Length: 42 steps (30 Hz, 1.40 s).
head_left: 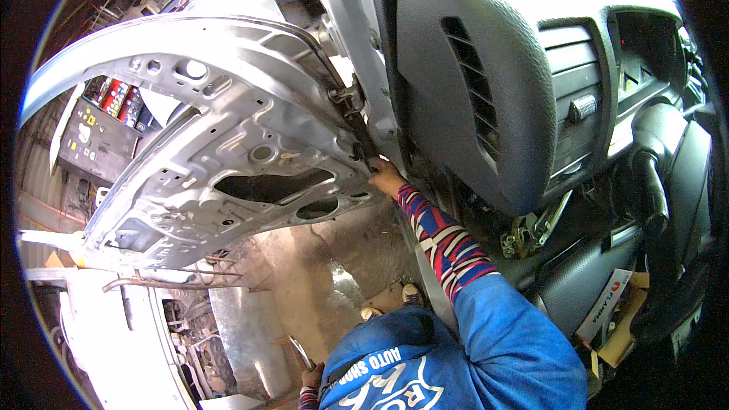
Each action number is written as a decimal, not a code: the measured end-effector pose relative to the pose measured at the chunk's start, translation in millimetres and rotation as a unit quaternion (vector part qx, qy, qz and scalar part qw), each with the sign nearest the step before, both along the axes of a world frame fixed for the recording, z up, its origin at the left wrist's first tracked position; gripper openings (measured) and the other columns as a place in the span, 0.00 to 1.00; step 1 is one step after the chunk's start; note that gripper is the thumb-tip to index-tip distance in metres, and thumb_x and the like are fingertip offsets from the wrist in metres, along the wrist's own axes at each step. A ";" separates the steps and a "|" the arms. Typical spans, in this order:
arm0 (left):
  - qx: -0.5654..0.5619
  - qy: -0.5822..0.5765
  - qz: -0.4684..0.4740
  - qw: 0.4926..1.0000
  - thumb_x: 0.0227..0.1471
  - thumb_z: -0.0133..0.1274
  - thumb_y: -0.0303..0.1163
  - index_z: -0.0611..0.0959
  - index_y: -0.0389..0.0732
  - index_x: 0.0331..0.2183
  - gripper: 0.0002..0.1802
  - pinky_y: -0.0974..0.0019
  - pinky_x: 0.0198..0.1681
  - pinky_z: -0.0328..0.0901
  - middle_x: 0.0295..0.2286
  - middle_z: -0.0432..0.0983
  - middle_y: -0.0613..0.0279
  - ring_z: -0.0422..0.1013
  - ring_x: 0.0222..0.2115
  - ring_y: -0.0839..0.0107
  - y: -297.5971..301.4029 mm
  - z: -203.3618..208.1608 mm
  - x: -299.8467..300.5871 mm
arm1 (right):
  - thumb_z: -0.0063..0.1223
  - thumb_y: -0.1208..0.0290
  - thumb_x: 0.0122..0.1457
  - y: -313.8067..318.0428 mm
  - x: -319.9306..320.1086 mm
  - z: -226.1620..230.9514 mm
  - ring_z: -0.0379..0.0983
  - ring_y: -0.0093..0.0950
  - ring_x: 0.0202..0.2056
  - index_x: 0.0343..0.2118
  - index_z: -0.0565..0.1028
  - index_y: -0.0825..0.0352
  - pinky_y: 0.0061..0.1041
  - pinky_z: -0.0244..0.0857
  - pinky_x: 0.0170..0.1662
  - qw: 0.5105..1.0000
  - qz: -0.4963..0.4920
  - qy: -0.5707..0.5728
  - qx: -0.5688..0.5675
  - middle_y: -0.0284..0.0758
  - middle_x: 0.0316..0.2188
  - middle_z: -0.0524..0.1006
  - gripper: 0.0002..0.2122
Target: The person removes a car speaker from the driver's side door panel. They use a hammer and punch to remove rivets, then detach the speaker and place it on the seat.
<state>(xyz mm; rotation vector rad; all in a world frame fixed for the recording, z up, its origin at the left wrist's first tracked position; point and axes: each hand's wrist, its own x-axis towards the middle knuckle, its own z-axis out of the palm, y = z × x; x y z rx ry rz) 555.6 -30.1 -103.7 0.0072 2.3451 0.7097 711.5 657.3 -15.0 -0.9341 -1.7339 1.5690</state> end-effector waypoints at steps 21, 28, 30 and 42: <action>-0.121 0.028 -0.089 0.988 0.50 0.62 0.51 0.84 0.29 0.31 0.28 0.57 0.35 0.70 0.26 0.81 0.46 0.78 0.30 0.61 11.0 -8.2 -20.8 | 0.58 0.65 0.53 32.6 -69.0 35.7 0.74 0.34 0.31 0.45 0.78 0.63 0.32 0.69 0.37 0.996 -0.087 0.025 0.022 0.35 0.28 0.77 0.17; -0.064 -0.011 -0.046 0.997 0.51 0.61 0.50 0.84 0.27 0.33 0.30 0.58 0.37 0.70 0.29 0.82 0.47 0.78 0.32 0.59 30.2 29.4 -10.3 | 0.54 0.65 0.60 48.3 -77.5 54.7 0.52 0.19 0.13 0.33 0.69 0.57 0.22 0.43 0.15 0.862 -0.086 0.196 -0.459 0.23 0.15 0.58 0.06; -0.061 -0.012 -0.043 0.997 0.51 0.61 0.50 0.84 0.26 0.34 0.30 0.58 0.39 0.70 0.31 0.82 0.47 0.77 0.33 0.59 35.9 41.3 -9.0 | 0.55 0.67 0.59 50.7 -79.9 59.1 0.52 0.19 0.13 0.33 0.69 0.57 0.23 0.44 0.15 0.857 -0.070 0.206 -0.467 0.23 0.15 0.58 0.05; -0.140 -0.005 -0.058 0.988 0.50 0.61 0.51 0.84 0.28 0.36 0.30 0.58 0.42 0.69 0.34 0.81 0.44 0.77 0.37 0.59 43.3 30.6 -19.1 | 0.56 0.63 0.57 64.1 -136.2 -41.9 0.65 0.26 0.21 0.33 0.76 0.60 0.27 0.56 0.24 0.964 -0.192 0.169 -0.075 0.30 0.22 0.71 0.07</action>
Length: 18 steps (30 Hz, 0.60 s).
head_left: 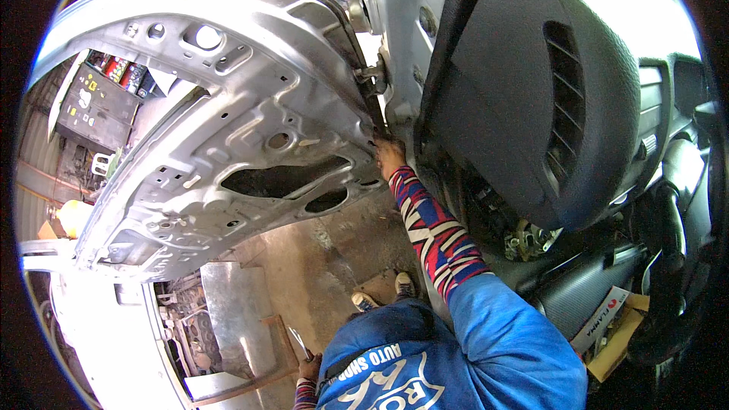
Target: The person removes a car speaker from the driver's side door panel. They use a hammer and punch to remove rivets, then detach the speaker and place it on the seat.
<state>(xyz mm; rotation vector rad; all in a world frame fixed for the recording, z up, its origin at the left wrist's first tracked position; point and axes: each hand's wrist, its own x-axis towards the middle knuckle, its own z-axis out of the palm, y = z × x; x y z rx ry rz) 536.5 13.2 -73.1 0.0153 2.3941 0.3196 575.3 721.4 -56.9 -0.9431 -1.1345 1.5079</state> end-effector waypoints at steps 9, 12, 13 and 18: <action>0.023 0.008 0.015 1.000 0.51 0.60 0.49 0.83 0.27 0.34 0.28 0.59 0.38 0.68 0.31 0.80 0.47 0.76 0.34 0.60 4.5 -1.9 7.6 | 0.58 0.65 0.57 -5.6 35.1 69.5 0.57 0.21 0.15 0.27 0.70 0.56 0.24 0.51 0.20 0.920 0.070 0.125 -0.365 0.25 0.16 0.64 0.07; 0.041 -0.008 0.020 0.999 0.52 0.60 0.47 0.82 0.28 0.32 0.26 0.60 0.35 0.68 0.29 0.79 0.51 0.75 0.31 0.63 14.9 9.7 10.0 | 0.58 0.65 0.56 -5.1 32.9 70.2 0.56 0.21 0.15 0.27 0.71 0.55 0.25 0.50 0.21 0.942 0.087 0.120 -0.302 0.24 0.17 0.65 0.06; 0.051 -0.013 0.023 0.998 0.52 0.60 0.46 0.82 0.29 0.32 0.25 0.60 0.34 0.68 0.28 0.79 0.52 0.74 0.30 0.64 19.2 16.4 11.2 | 0.58 0.64 0.57 -6.0 28.7 69.0 0.56 0.21 0.15 0.26 0.71 0.55 0.26 0.51 0.21 0.927 0.054 0.165 -0.332 0.23 0.17 0.65 0.07; 0.133 -0.034 0.046 0.989 0.53 0.59 0.43 0.81 0.30 0.29 0.21 0.62 0.29 0.67 0.24 0.77 0.59 0.72 0.25 0.69 39.1 49.4 16.6 | 0.56 0.58 0.60 -14.4 25.2 72.8 0.55 0.21 0.15 0.26 0.72 0.54 0.27 0.51 0.22 0.935 0.044 0.123 -0.330 0.23 0.16 0.65 0.09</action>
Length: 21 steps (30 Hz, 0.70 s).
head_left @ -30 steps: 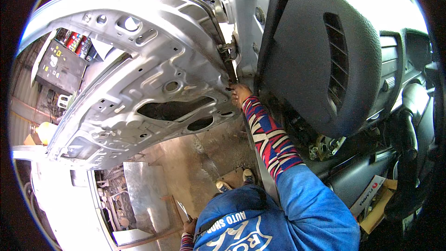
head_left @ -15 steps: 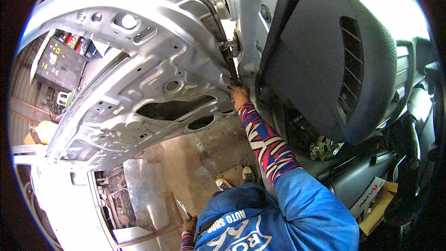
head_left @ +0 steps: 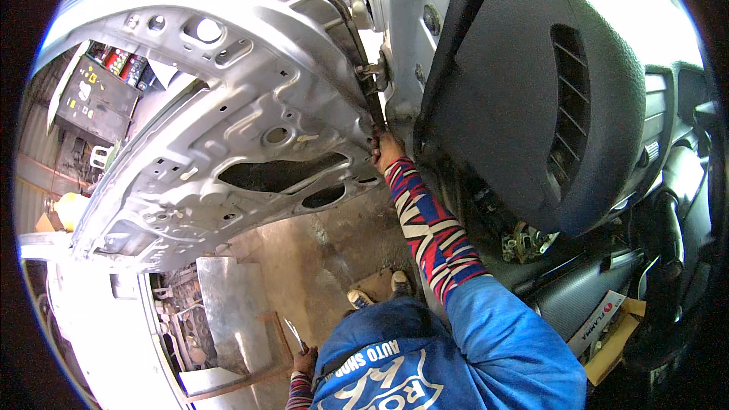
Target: The person removes a car speaker from the driver's side door panel. They use a hammer and punch to remove rivets, then detach the speaker and place it on the seat.
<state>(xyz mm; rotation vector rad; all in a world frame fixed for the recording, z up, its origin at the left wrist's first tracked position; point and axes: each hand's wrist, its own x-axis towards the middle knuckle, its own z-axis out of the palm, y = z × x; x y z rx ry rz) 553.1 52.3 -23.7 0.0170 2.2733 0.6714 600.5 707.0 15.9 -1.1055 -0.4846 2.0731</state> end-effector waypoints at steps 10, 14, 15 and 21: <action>-0.031 -0.065 0.028 0.997 0.54 0.60 0.42 0.82 0.31 0.26 0.21 0.64 0.27 0.67 0.25 0.79 0.60 0.71 0.24 0.72 -52.2 -71.6 -15.9 | 0.45 0.56 0.66 -7.3 19.2 33.6 0.54 0.21 0.15 0.21 0.69 0.55 0.25 0.51 0.20 0.964 0.002 0.159 -0.212 0.23 0.12 0.60 0.16; 0.004 -0.087 0.038 0.995 0.55 0.59 0.43 0.84 0.29 0.28 0.22 0.65 0.30 0.67 0.25 0.79 0.60 0.72 0.25 0.72 -76.6 -93.3 -17.9 | 0.43 0.59 0.65 -15.7 28.5 41.4 0.53 0.21 0.14 0.18 0.66 0.57 0.23 0.52 0.20 0.963 -0.009 0.171 -0.210 0.24 0.10 0.57 0.17; -0.017 -0.075 0.019 0.997 0.55 0.59 0.44 0.84 0.29 0.28 0.22 0.65 0.30 0.67 0.25 0.79 0.60 0.72 0.26 0.72 -79.8 -95.3 -17.7 | 0.44 0.59 0.65 -15.9 30.8 44.0 0.53 0.21 0.14 0.18 0.65 0.57 0.23 0.52 0.20 0.961 0.002 0.159 -0.225 0.23 0.09 0.57 0.17; -0.056 -0.040 -0.052 0.996 0.56 0.58 0.44 0.84 0.29 0.29 0.23 0.65 0.31 0.68 0.26 0.80 0.59 0.73 0.26 0.69 -80.2 -98.9 -13.3 | 0.46 0.62 0.62 -17.1 38.0 46.3 0.52 0.21 0.13 0.19 0.63 0.56 0.23 0.52 0.19 0.963 0.052 0.168 -0.204 0.23 0.10 0.57 0.15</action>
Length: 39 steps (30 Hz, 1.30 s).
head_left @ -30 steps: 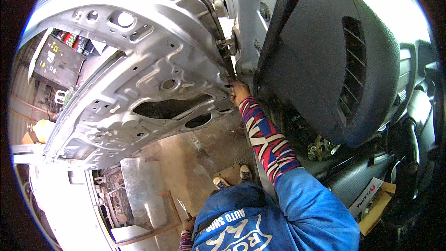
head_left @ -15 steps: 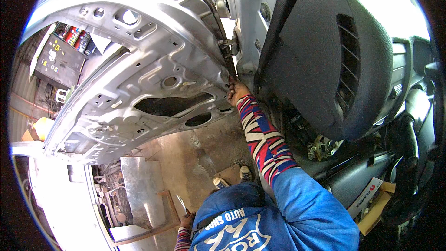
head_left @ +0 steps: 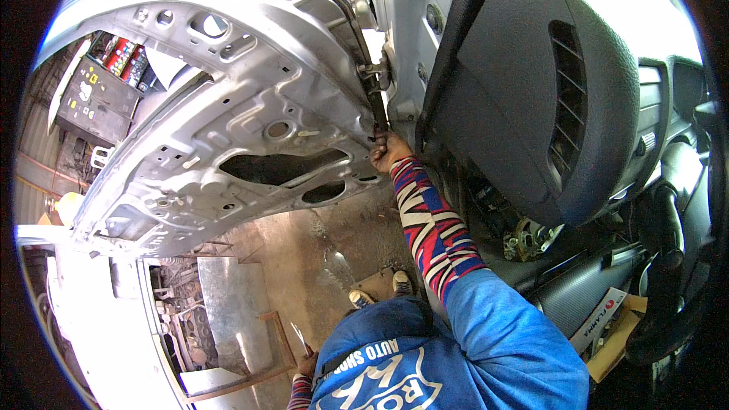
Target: The person removes a car speaker from the driver's side door panel. They use a hammer and punch to remove rivets, then detach the speaker and place it on the seat.
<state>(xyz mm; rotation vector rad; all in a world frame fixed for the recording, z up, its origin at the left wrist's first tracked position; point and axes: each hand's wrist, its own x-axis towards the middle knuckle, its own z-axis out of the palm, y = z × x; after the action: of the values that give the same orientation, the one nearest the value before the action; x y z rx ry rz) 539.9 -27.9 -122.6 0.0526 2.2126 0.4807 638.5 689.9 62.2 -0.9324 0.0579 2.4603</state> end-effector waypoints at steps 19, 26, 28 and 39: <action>0.030 -0.026 0.028 0.999 0.56 0.56 0.48 0.84 0.30 0.33 0.25 0.60 0.32 0.69 0.28 0.82 0.53 0.76 0.28 0.64 -29.4 -7.9 19.0 | 0.47 0.67 0.61 -25.3 2.7 -17.7 0.55 0.20 0.12 0.24 0.67 0.54 0.23 0.51 0.18 0.997 -0.078 0.005 0.029 0.23 0.13 0.63 0.08; 0.010 -0.023 0.027 0.999 0.56 0.56 0.49 0.84 0.30 0.34 0.26 0.59 0.34 0.69 0.28 0.82 0.52 0.76 0.30 0.62 -31.5 1.1 19.2 | 0.46 0.66 0.61 -25.8 5.1 -23.0 0.54 0.21 0.12 0.24 0.67 0.56 0.24 0.51 0.18 0.997 -0.016 0.018 0.077 0.24 0.13 0.61 0.08; 0.007 -0.022 0.024 0.999 0.56 0.56 0.49 0.84 0.30 0.35 0.26 0.59 0.34 0.69 0.29 0.82 0.51 0.76 0.30 0.62 -29.1 4.5 18.4 | 0.46 0.65 0.61 -17.5 -6.8 -38.1 0.54 0.21 0.13 0.27 0.68 0.57 0.26 0.51 0.19 0.989 -0.047 -0.028 0.137 0.25 0.14 0.61 0.07; -0.004 -0.022 0.027 0.999 0.56 0.54 0.51 0.84 0.32 0.37 0.28 0.57 0.37 0.69 0.30 0.82 0.49 0.77 0.33 0.59 -19.4 14.5 19.2 | 0.46 0.64 0.62 7.6 -37.6 -84.3 0.60 0.24 0.17 0.32 0.72 0.58 0.29 0.55 0.22 0.959 -0.102 -0.124 0.232 0.28 0.20 0.68 0.05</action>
<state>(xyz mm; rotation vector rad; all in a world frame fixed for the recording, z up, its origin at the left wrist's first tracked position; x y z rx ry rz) 559.1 -47.4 -108.1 -0.0216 2.1778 0.4975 600.9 697.5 -22.0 -0.9542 -0.4671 2.0206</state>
